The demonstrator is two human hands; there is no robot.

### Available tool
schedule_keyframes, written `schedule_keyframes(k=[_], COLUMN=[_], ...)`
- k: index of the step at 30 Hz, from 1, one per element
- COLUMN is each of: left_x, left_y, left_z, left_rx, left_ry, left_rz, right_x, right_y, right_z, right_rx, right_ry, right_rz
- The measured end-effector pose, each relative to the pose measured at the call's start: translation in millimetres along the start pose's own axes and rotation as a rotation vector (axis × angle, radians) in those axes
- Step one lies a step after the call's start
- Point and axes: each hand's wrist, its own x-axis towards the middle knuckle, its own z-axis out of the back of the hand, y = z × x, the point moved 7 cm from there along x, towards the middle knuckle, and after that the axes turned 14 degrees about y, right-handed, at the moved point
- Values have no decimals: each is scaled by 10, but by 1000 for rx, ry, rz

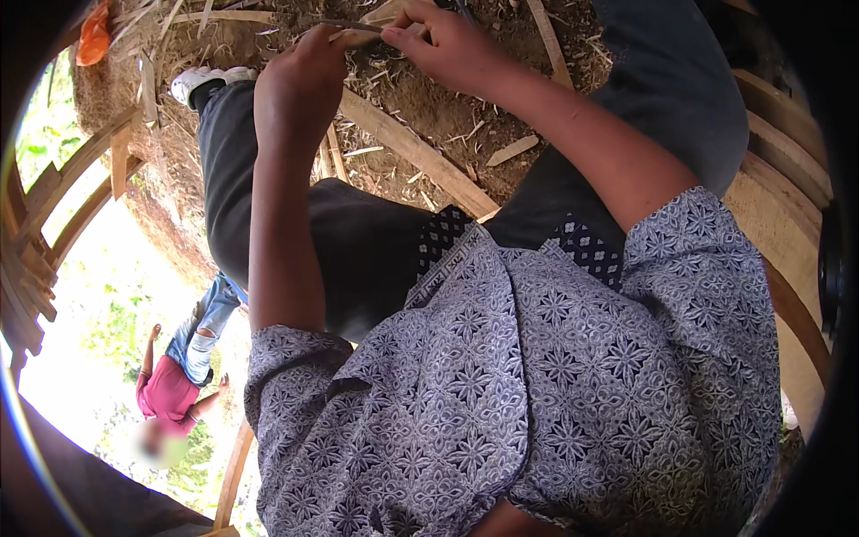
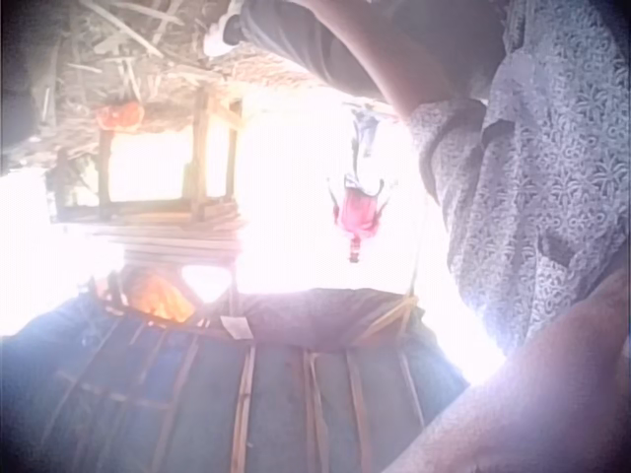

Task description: The person sits on the ground and uses a curved knife to carve a thin wooden stick. They hold the stick with their left hand and repeatedly shave off thin layers of wood with the knife in their right hand, creating wood shavings that fall onto the ground.

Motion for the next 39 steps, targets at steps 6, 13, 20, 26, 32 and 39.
schedule_keyframes(k=[6,13,20,26,32,39], left_x=[-9,-8,-40,44,42,59], left_y=[-176,-84,139,-36,-39,-173], left_z=[48,-12,-54,22,-19,108], left_rx=[46,60,204,23,15,12], left_ry=[50,56,10,-3,48,-17], left_rz=[-48,-45,-150,-36,-15,-109], right_x=[88,85,-5,15,117,182], right_y=[38,-35,-1016,-343,56,-406], right_z=[88,105,301,215,78,110], right_rx=[25,14,-129,140,110,-12], right_ry=[-51,-55,-211,-68,-38,-141], right_rz=[-16,1,-79,20,65,-8])
